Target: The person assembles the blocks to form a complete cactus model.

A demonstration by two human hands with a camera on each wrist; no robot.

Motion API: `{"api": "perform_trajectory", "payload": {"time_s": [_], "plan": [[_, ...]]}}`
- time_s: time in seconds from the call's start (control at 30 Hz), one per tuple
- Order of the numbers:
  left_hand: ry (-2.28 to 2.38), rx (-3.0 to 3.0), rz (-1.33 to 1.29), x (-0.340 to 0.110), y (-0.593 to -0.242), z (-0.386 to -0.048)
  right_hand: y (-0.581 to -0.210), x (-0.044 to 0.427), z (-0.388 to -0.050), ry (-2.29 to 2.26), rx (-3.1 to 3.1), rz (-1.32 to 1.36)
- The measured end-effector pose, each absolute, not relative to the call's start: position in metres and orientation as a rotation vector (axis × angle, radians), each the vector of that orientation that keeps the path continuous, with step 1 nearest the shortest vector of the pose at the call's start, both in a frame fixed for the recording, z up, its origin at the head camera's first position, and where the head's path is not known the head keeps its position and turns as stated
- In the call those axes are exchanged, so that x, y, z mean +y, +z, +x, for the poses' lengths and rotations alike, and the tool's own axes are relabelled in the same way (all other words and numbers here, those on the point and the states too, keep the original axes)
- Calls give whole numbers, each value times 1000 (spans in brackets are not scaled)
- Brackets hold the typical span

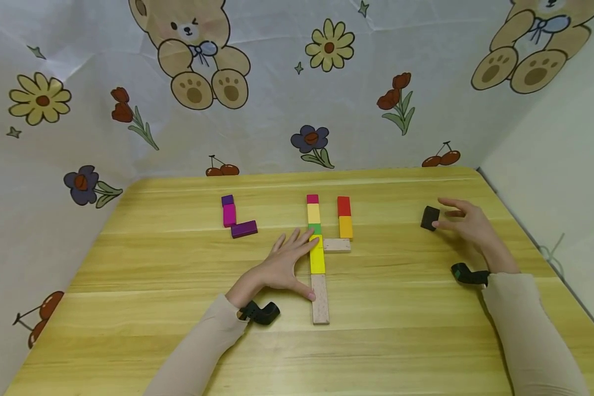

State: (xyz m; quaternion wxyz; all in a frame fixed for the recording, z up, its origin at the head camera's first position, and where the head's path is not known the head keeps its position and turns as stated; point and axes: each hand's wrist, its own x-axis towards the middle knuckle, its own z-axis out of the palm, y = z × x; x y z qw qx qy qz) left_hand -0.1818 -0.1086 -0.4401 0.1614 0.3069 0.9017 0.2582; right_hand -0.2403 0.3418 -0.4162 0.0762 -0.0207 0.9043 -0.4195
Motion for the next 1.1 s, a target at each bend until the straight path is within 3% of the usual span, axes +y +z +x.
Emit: {"api": "perform_trajectory", "payload": {"time_s": [1.1], "plan": [[760,2574,886,-109,-441,-182,-424,342,-240,-1145,2721,-91]]}}
